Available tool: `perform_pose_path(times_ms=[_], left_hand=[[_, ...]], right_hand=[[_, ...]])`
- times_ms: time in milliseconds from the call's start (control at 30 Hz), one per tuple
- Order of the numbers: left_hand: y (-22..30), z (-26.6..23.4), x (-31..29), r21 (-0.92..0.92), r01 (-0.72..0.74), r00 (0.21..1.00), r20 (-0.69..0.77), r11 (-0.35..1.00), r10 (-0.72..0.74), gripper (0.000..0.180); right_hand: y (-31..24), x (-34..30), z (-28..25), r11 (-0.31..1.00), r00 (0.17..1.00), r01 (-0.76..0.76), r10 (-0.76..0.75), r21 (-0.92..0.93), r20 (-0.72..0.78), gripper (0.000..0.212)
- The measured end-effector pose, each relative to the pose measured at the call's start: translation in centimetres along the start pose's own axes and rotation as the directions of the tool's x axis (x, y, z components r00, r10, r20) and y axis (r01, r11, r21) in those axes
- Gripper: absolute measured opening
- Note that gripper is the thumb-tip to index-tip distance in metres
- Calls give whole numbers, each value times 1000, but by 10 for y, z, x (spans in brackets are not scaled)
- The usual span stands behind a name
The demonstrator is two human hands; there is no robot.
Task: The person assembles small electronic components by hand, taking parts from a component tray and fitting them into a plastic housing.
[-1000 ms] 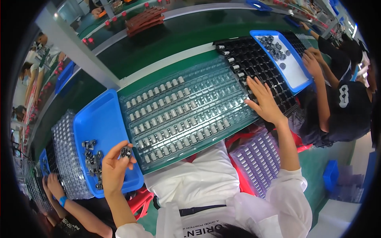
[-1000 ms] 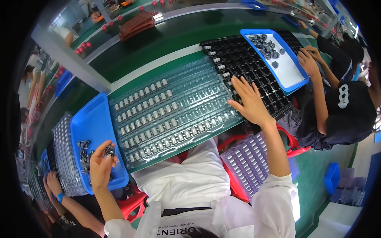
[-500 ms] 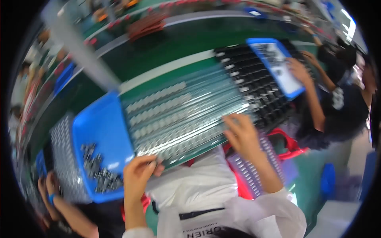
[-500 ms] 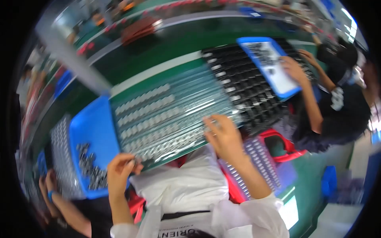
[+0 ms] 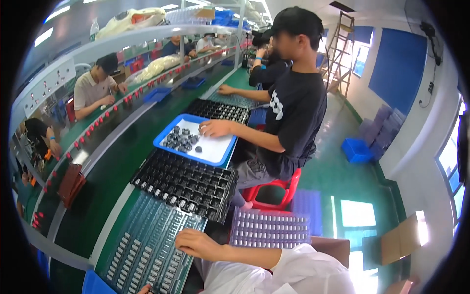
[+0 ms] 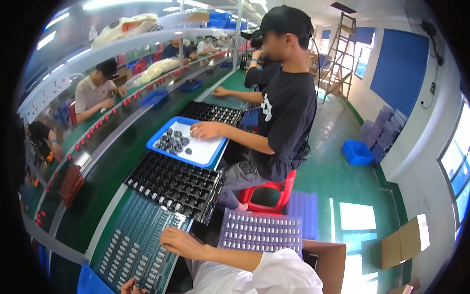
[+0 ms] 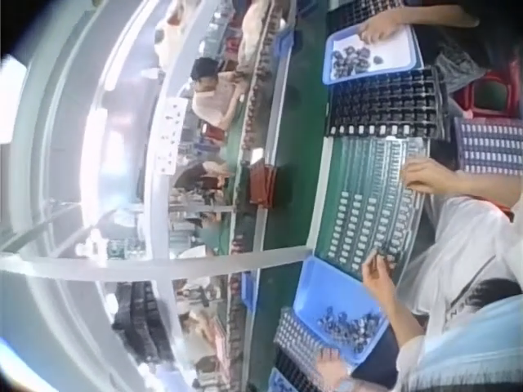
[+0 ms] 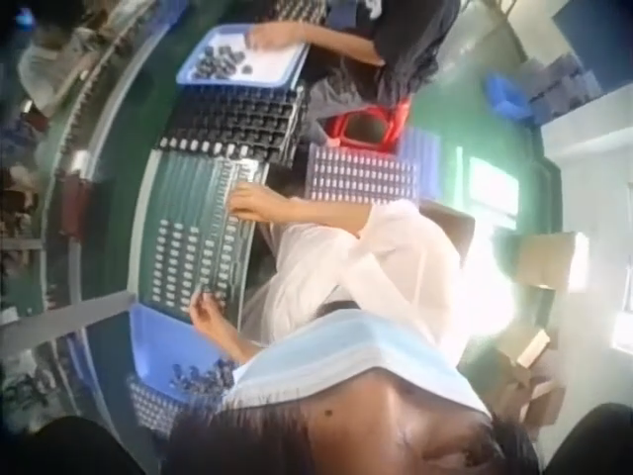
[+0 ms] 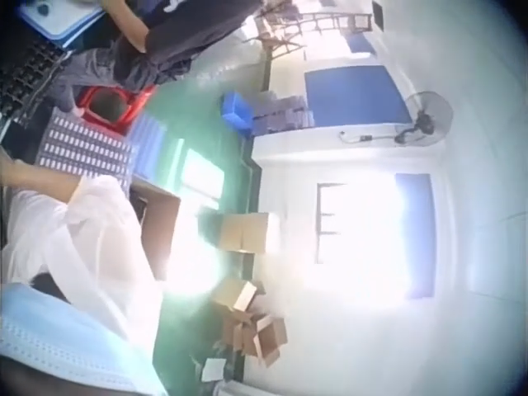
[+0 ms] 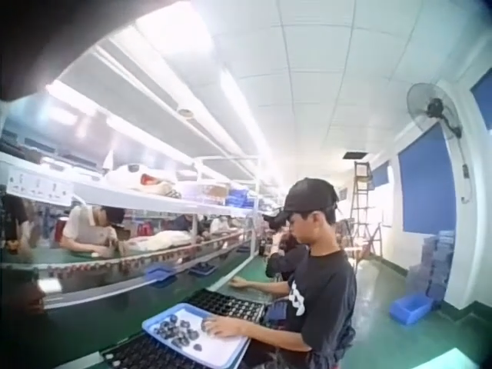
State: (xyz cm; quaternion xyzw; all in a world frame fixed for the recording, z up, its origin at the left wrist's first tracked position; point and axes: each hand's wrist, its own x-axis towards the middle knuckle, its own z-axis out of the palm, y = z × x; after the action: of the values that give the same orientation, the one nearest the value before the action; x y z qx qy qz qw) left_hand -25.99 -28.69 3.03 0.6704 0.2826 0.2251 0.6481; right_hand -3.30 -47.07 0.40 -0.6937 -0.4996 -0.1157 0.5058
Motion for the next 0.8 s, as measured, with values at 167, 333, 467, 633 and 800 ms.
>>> perform_pose_path(times_ms=[167, 333, 467, 633, 800], left_hand=[[0, 8, 2, -76, -15, 1000, -25, 997, 14, 22], [7, 10, -5, -192, 75, 988, 150, 979, -46, 36], [10, 9, -6, -113, 101, 989, 123, 988, -86, 37], [0, 13, -2, 37, -173, 984, 40, 984, 171, 15], [10, 27, -2, -233, -46, 989, 129, 971, 78, 16]], right_hand=[[-23, 13, 4, 926, 962, -274, 257, 260, 96, 15], [-39, 24, 18, 765, 900, -435, 390, 475, 196, 24], [-45, 25, 34, 579, 870, -487, 391, 654, 301, 25], [-60, 20, 47, 415, 844, -519, 390, 747, 369, 19], [-66, 32, 27, 498, 844, -526, 405, 690, 351, 20]])
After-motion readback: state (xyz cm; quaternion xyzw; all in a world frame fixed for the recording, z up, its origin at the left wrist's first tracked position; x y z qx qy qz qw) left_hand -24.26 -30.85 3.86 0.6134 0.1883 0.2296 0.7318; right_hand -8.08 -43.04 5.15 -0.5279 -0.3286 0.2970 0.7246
